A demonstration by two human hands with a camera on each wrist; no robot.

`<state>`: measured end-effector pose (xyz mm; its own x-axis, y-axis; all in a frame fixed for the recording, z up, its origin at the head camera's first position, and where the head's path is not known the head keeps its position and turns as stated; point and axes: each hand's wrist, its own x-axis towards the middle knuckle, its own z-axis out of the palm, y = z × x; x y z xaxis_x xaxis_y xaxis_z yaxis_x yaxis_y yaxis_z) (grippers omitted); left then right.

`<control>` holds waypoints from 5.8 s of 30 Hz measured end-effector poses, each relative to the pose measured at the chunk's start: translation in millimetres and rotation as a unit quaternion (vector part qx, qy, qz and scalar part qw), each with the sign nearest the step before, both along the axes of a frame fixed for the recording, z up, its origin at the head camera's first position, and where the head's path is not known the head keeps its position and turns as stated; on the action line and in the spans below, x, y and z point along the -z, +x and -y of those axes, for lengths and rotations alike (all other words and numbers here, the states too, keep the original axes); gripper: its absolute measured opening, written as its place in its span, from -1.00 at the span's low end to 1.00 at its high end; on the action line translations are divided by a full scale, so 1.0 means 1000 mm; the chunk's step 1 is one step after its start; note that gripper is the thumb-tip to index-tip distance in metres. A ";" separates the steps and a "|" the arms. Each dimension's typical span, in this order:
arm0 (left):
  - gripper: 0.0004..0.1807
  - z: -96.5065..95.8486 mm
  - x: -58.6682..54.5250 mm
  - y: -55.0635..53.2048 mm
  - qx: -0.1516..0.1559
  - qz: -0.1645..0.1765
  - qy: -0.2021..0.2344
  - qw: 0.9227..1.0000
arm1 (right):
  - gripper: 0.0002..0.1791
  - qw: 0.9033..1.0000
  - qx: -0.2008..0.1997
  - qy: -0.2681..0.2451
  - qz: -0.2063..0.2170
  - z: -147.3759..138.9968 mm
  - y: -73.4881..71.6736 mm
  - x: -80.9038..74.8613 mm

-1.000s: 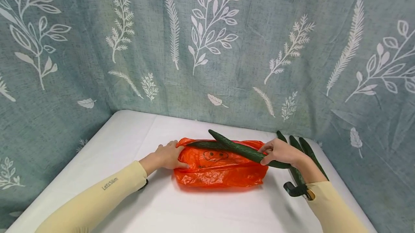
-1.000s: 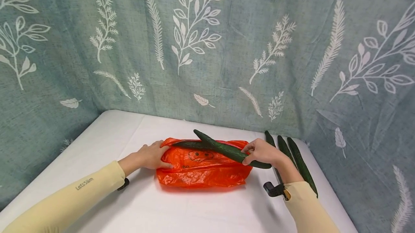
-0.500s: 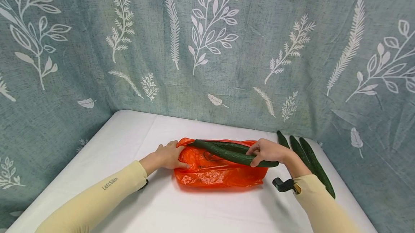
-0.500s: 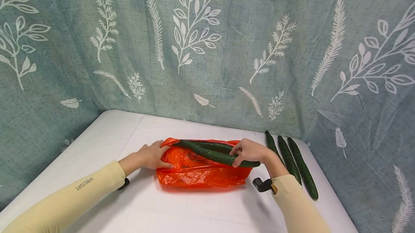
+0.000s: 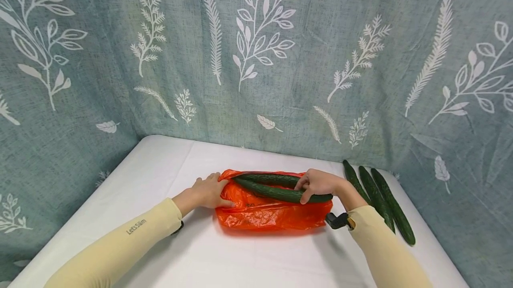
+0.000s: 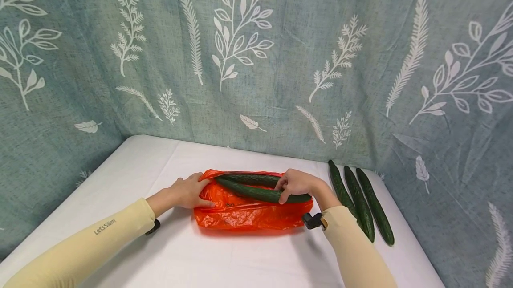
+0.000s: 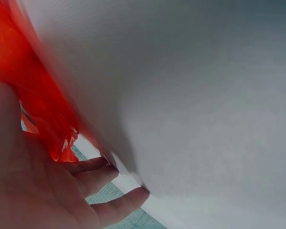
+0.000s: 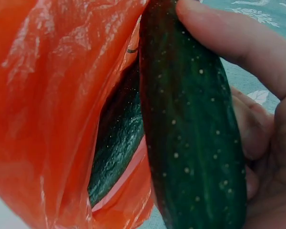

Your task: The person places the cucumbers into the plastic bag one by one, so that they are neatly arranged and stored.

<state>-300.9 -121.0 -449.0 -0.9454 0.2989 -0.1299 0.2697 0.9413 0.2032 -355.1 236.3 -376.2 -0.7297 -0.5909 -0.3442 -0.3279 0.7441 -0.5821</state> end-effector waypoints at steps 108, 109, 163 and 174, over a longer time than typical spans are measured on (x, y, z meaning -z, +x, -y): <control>-0.01 0.001 0.003 0.002 0.000 0.008 -0.008 1.000 | -0.64 0.976 0.168 0.006 -0.139 -0.037 -0.004 0.044; -0.01 0.001 0.003 0.002 0.000 0.008 -0.008 1.000 | -0.64 0.975 0.175 0.008 -0.137 -0.039 -0.003 0.045; -0.11 0.001 0.000 -0.003 -0.007 0.003 0.036 0.999 | -0.78 0.959 0.246 -0.070 -0.124 -0.063 0.056 0.062; -0.06 -0.003 0.003 -0.003 -0.008 0.022 0.038 0.999 | -0.53 0.916 0.373 -0.113 -0.095 -0.087 0.071 0.058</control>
